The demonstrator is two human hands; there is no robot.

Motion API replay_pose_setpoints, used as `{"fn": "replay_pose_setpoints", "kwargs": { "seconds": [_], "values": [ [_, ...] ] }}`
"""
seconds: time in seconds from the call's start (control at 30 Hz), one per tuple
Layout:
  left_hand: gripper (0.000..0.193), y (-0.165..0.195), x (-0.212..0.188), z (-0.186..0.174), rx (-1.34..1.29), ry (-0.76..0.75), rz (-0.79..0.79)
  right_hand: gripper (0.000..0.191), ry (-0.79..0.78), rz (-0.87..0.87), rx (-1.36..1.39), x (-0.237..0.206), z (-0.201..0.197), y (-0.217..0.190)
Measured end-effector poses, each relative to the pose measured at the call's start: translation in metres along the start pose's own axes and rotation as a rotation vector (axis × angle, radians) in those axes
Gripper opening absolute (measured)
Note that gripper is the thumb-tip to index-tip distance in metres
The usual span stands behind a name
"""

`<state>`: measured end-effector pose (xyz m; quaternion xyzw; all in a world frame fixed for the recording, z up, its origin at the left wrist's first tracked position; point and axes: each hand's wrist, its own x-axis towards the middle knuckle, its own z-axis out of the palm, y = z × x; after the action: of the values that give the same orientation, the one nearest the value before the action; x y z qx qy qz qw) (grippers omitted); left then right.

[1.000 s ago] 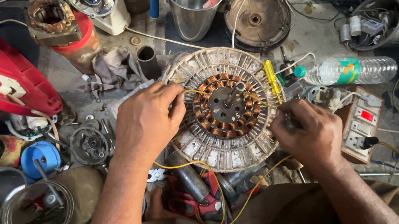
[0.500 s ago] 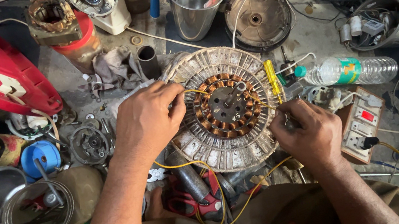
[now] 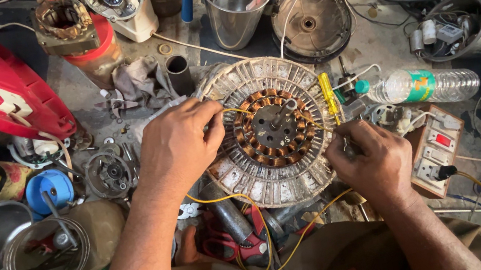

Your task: The person tests and repairs an electric motor stator by connecting yellow wires to copper windings and using a multimeter to check continuity. They also use pliers to strip wire ends and a screwdriver to adjust connections.

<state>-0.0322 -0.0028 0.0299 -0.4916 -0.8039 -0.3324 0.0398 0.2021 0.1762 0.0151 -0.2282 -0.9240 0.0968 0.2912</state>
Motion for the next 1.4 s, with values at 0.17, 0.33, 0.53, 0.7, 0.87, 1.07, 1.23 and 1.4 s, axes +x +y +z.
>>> {"fn": "replay_pose_setpoints", "kwargs": {
  "seconds": [0.17,0.33,0.53,0.7,0.87,1.07,1.23,1.4],
  "values": [
    [0.011,-0.0003,0.0,0.0001,-0.002,0.001,0.007,0.008,0.01,-0.017,-0.018,0.0002,0.0008,0.0003],
    [0.011,-0.0001,0.0003,-0.0003,-0.012,0.003,0.006,0.008,0.013,-0.032,0.007,0.0004,-0.0001,0.0008],
    [0.01,0.0007,0.0002,-0.001,-0.013,0.009,0.014,0.008,0.004,-0.007,-0.001,0.0007,0.0002,0.0003],
    [0.011,0.0006,0.0002,-0.0006,-0.008,0.003,0.01,0.008,0.008,-0.017,0.005,0.0014,0.0002,0.0007],
    [0.01,-0.0003,0.0004,0.0004,0.003,0.008,0.02,0.008,0.004,0.004,-0.003,0.0012,0.001,0.0005],
    [0.011,-0.001,0.0001,0.0002,0.0,0.008,0.022,0.008,0.019,-0.023,-0.008,0.0009,0.0011,0.0008],
    [0.01,-0.0002,-0.0002,-0.0002,-0.004,0.007,0.019,0.009,0.017,-0.025,-0.01,0.0011,0.0007,0.0008],
    [0.01,0.0001,0.0003,-0.0006,-0.003,0.008,0.016,0.008,0.02,-0.031,-0.011,0.0015,0.0009,0.0007]
  ]
}}
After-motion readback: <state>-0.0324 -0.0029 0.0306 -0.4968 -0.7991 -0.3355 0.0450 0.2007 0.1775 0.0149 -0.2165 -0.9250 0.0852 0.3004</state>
